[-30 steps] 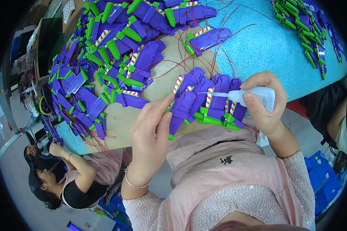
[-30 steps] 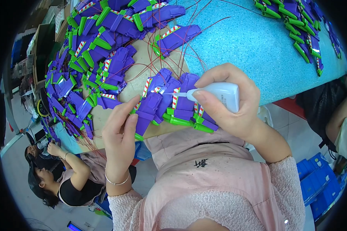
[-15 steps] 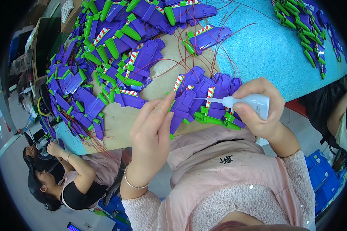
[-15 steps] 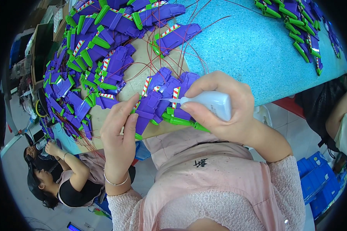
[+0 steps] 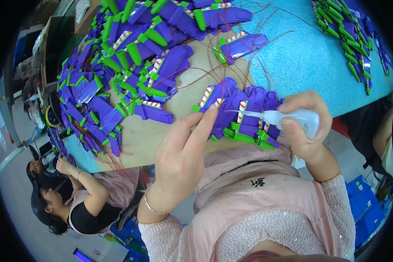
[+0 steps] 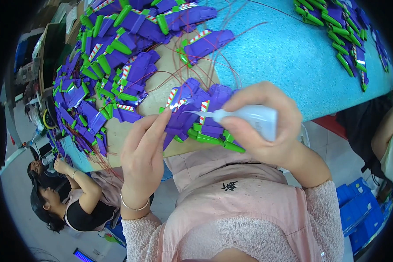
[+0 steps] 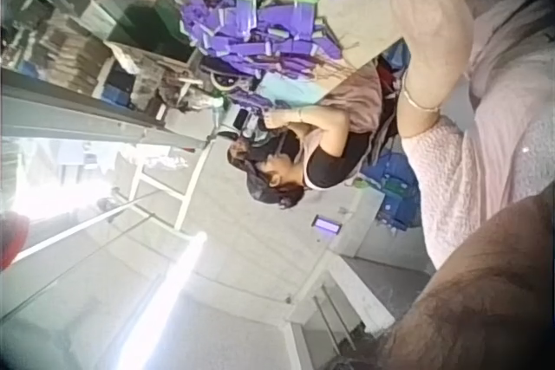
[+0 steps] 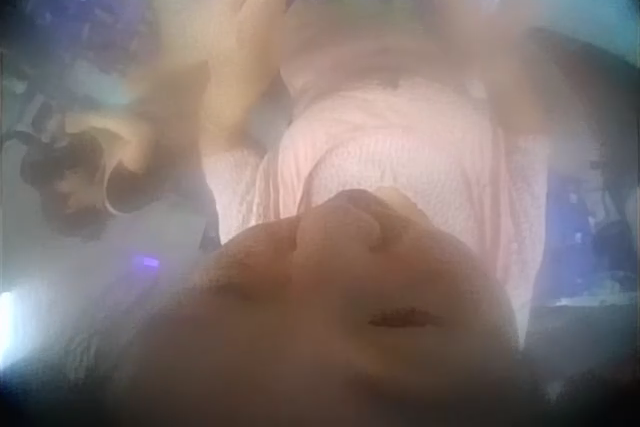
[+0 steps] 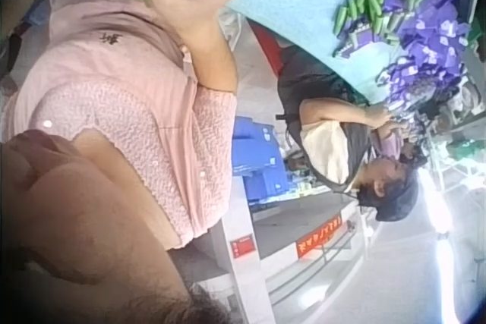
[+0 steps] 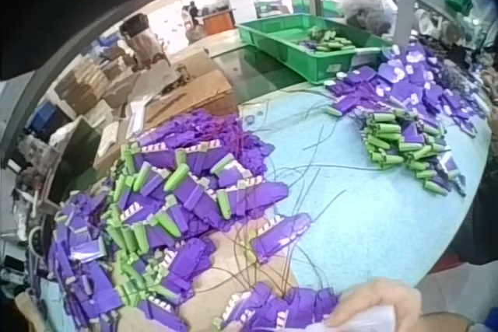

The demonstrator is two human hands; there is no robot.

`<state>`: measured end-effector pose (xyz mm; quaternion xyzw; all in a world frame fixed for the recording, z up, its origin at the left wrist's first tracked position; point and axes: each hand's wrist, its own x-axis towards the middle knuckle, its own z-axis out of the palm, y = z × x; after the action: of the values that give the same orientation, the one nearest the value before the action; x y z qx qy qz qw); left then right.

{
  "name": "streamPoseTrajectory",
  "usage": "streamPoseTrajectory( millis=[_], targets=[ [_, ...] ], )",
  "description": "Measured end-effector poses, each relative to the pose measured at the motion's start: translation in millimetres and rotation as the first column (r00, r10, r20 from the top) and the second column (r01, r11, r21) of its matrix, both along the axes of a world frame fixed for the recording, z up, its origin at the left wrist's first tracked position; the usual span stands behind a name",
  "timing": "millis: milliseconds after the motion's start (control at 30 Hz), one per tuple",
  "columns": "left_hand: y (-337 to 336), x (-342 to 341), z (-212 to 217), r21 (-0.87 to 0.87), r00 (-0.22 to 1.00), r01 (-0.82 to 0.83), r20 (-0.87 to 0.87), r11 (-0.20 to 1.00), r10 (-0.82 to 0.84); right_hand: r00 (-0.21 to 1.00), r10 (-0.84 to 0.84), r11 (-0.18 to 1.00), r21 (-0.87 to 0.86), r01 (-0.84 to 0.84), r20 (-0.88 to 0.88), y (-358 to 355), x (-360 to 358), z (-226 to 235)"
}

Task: The person applies glue to plastic components using a glue bottle.

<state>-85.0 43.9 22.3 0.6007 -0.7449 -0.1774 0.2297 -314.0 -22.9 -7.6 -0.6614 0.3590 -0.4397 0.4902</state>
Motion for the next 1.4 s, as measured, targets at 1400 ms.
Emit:
streamPoseTrajectory(
  millis=[1400],
  targets=[
    [20,-12,-7,-0.159,0.96,-0.156,0.206,0.975,0.188,0.998,0.036,0.999,0.012,-0.036,0.049,4,1,-2]
  ],
)
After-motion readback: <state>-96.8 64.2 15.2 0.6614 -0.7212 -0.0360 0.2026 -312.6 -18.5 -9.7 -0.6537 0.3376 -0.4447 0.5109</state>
